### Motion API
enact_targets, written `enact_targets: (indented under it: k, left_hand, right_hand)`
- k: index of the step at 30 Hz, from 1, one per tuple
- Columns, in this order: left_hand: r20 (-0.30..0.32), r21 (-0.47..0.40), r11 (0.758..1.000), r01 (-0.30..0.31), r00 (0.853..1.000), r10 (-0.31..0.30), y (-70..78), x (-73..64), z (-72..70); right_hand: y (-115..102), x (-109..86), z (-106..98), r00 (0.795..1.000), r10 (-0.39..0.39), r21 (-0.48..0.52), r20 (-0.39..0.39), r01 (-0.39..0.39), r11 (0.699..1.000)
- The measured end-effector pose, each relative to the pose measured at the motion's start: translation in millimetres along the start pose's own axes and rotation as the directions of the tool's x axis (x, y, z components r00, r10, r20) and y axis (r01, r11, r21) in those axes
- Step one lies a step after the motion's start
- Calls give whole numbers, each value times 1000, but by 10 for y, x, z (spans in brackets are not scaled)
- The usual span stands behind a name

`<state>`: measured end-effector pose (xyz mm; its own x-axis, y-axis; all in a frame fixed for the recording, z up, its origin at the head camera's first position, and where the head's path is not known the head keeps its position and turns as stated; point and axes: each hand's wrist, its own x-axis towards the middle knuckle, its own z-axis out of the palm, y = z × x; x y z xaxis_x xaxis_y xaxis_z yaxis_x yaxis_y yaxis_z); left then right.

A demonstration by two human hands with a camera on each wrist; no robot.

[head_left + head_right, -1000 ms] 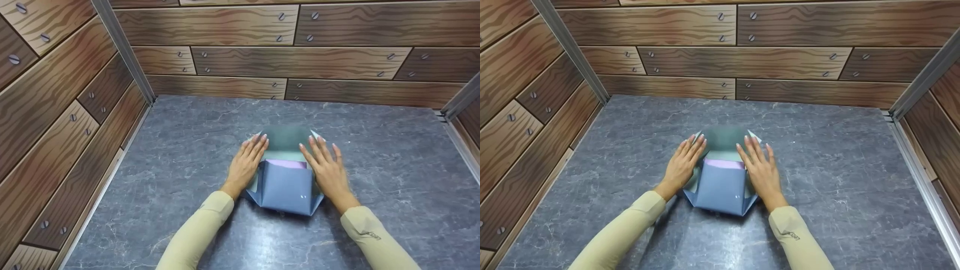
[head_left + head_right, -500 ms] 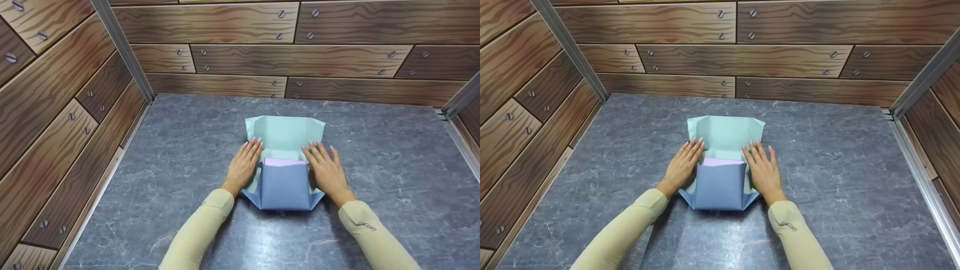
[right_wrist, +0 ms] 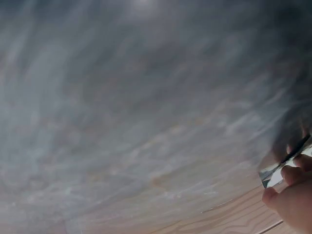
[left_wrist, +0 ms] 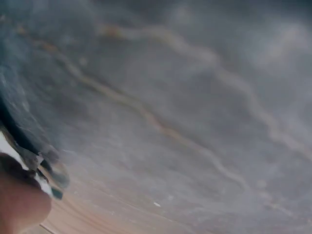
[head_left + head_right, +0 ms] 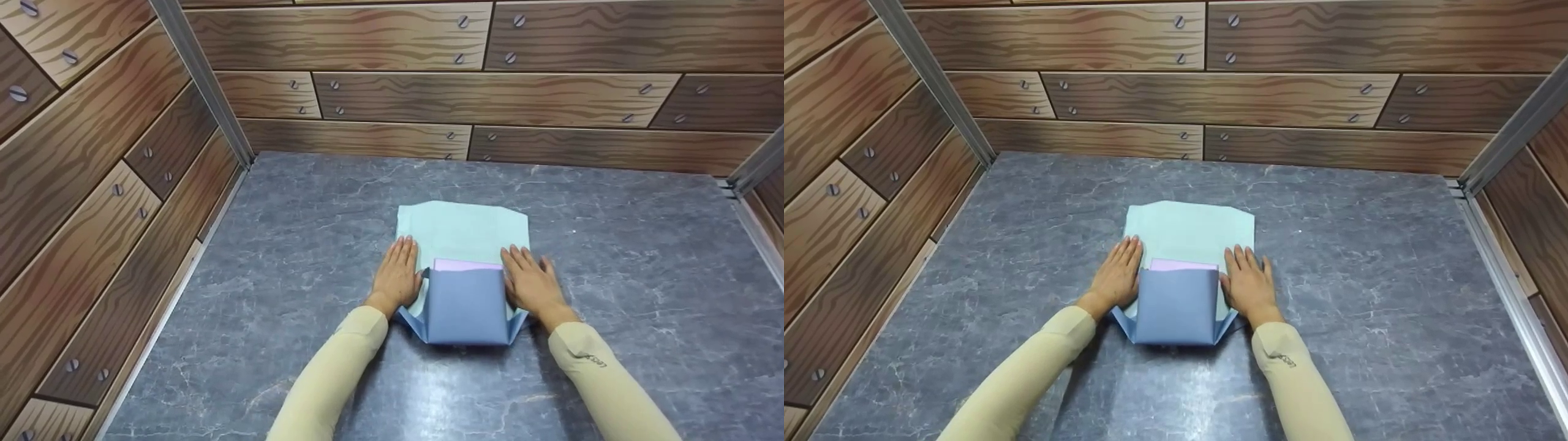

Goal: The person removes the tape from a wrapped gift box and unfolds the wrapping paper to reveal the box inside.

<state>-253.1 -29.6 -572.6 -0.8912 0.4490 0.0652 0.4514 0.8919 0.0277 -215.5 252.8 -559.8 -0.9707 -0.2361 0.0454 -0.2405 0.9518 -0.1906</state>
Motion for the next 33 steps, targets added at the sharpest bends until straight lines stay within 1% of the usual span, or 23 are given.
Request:
enact_targets:
  k: [2, 3, 6, 9, 10, 11, 17, 25, 33]
  left_hand:
    - [16, -50, 999, 16, 1000, -15, -11, -5, 15]
    - [2, -72, 997, 16, 1000, -15, -27, -6, 53]
    - [26, -118, 992, 31, 999, -28, -37, -13, 59]
    - [52, -126, 991, 42, 998, -35, -33, -13, 43]
    - [77, -126, 991, 52, 996, -43, -20, -13, 4]
    - [89, -122, 991, 56, 995, -45, -17, -11, -2]
    - [126, -122, 990, 76, 990, -61, -1, -14, -42]
    - [135, -148, 985, 91, 988, -71, 3, 23, -40]
    - [100, -113, 990, 81, 993, -70, -2, 71, -41]
  right_hand:
    - [-3, 8, -1, 1000, 1, 10, 6, -1, 1000]
    - [-5, 12, -5, 1000, -2, 10, 5, 2, 1000]
    - [-11, 14, -12, 1000, -4, 6, 6, 4, 1000]
    - [-8, 5, -16, 1000, 1, 8, 12, -1, 1000]
    - [-5, 3, -12, 1000, 4, 13, 16, -5, 1000]
    - [-6, 3, -11, 1000, 5, 14, 17, -6, 1000]
    - [2, 7, 5, 999, 23, 38, 34, -24, 999]
    - [14, 14, -10, 998, 43, 51, 52, -46, 998]
    - [18, 76, -27, 994, 74, 49, 77, -78, 996]
